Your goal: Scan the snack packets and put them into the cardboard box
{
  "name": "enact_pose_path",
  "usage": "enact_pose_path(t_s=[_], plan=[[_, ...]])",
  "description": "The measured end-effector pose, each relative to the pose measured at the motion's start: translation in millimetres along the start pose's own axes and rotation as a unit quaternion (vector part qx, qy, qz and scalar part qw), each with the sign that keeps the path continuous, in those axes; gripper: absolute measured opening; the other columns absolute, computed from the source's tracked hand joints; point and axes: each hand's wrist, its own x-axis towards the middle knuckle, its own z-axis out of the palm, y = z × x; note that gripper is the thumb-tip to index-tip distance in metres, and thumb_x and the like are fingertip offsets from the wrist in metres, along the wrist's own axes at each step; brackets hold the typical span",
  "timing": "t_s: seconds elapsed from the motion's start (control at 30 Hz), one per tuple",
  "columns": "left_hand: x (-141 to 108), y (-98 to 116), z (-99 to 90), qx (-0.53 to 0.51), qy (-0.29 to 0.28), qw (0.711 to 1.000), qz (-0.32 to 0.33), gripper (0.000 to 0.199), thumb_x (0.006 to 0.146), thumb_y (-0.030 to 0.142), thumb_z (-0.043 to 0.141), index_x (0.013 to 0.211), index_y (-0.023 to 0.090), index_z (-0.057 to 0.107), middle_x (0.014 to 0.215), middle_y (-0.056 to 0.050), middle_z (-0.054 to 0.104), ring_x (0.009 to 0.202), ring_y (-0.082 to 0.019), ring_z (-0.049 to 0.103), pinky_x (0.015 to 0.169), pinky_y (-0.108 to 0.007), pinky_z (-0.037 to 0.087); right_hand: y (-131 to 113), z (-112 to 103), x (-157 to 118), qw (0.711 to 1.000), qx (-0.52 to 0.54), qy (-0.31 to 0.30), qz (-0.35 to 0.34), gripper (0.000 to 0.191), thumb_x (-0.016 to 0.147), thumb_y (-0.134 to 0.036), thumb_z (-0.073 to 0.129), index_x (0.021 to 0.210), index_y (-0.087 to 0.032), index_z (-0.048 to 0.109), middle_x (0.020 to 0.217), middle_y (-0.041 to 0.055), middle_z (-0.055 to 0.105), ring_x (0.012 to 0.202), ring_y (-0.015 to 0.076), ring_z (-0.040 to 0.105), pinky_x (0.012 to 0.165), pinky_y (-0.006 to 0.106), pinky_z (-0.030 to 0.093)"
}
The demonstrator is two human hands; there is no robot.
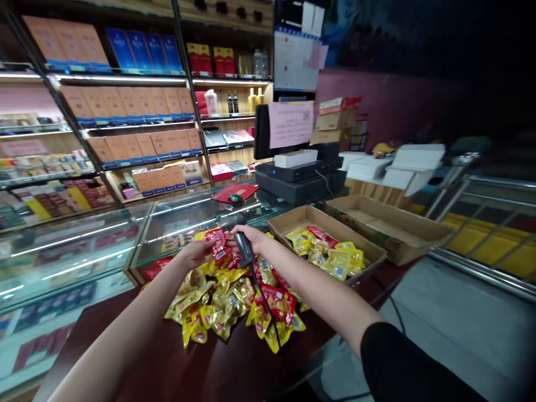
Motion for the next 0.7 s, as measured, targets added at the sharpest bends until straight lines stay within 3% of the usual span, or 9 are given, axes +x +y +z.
enact_pose_path(t_s=[0.13, 0.27, 0.47, 0.6, 0.7], plan=[[9.4, 2.3, 20.4, 0.010, -0.011, 1.000, 0.008, 0.004, 0.083, 0.009, 0.056, 0.085, 0.012, 0.058, 0.071, -0.005, 0.066, 0.058, -0.013, 0.063, 0.057, -0.026, 0.056, -8.3, -16.5, -9.3, 1.000, -0.015, 0.019, -0.008, 0.008, 0.075, -0.021, 0.055, 0.076, -0.014, 0.060, 0.064, 0.0013, 0.065, 0.055, 0.0127, 0.061, 0.054, 0.023, 0.049], [20.0, 7.0, 63.4, 0.034, -0.050, 0.998, 0.011, 0.007, 0.083, 0.009, 0.055, 0.089, 0.011, 0.058, 0.077, -0.007, 0.068, 0.064, -0.015, 0.066, 0.059, -0.027, 0.057, -23.3, -47.6, -33.7, 0.999, 0.001, 0.036, -0.021, 0.010, 0.076, -0.021, 0.054, 0.076, -0.014, 0.060, 0.062, 0.0016, 0.065, 0.055, 0.0125, 0.061, 0.053, 0.022, 0.049], [43.2, 2.5, 169.2, 0.053, -0.089, 0.995, 0.004, 0.009, 0.084, 0.009, 0.054, 0.092, 0.011, 0.060, 0.080, -0.008, 0.068, 0.066, -0.014, 0.066, 0.063, -0.026, 0.057, -42.6, -120.0, -99.2, 0.992, 0.039, 0.091, -0.077, 0.005, 0.075, -0.019, 0.054, 0.073, -0.015, 0.057, 0.062, 0.0010, 0.064, 0.055, 0.0122, 0.060, 0.054, 0.022, 0.047], [52.4, -10.8, 244.7, 0.069, -0.129, 0.989, -0.007, 0.010, 0.084, 0.006, 0.051, 0.086, 0.010, 0.060, 0.076, -0.008, 0.068, 0.063, -0.012, 0.065, 0.065, -0.024, 0.056, -47.8, -161.5, -152.5, 0.974, 0.062, 0.183, -0.115, 0.007, 0.075, -0.017, 0.051, 0.070, -0.015, 0.056, 0.056, 0.0003, 0.061, 0.050, 0.0111, 0.057, 0.053, 0.021, 0.046], [53.0, -20.4, 286.6, 0.083, -0.173, 0.981, -0.029, 0.007, 0.082, 0.006, 0.055, 0.084, 0.010, 0.060, 0.075, -0.008, 0.066, 0.066, -0.013, 0.064, 0.070, -0.026, 0.055, -47.5, -183.1, -183.1, 0.962, 0.064, 0.231, -0.128, 0.007, 0.074, -0.017, 0.052, 0.068, -0.016, 0.054, 0.050, -0.0014, 0.056, 0.045, 0.0105, 0.052, 0.050, 0.021, 0.045]])
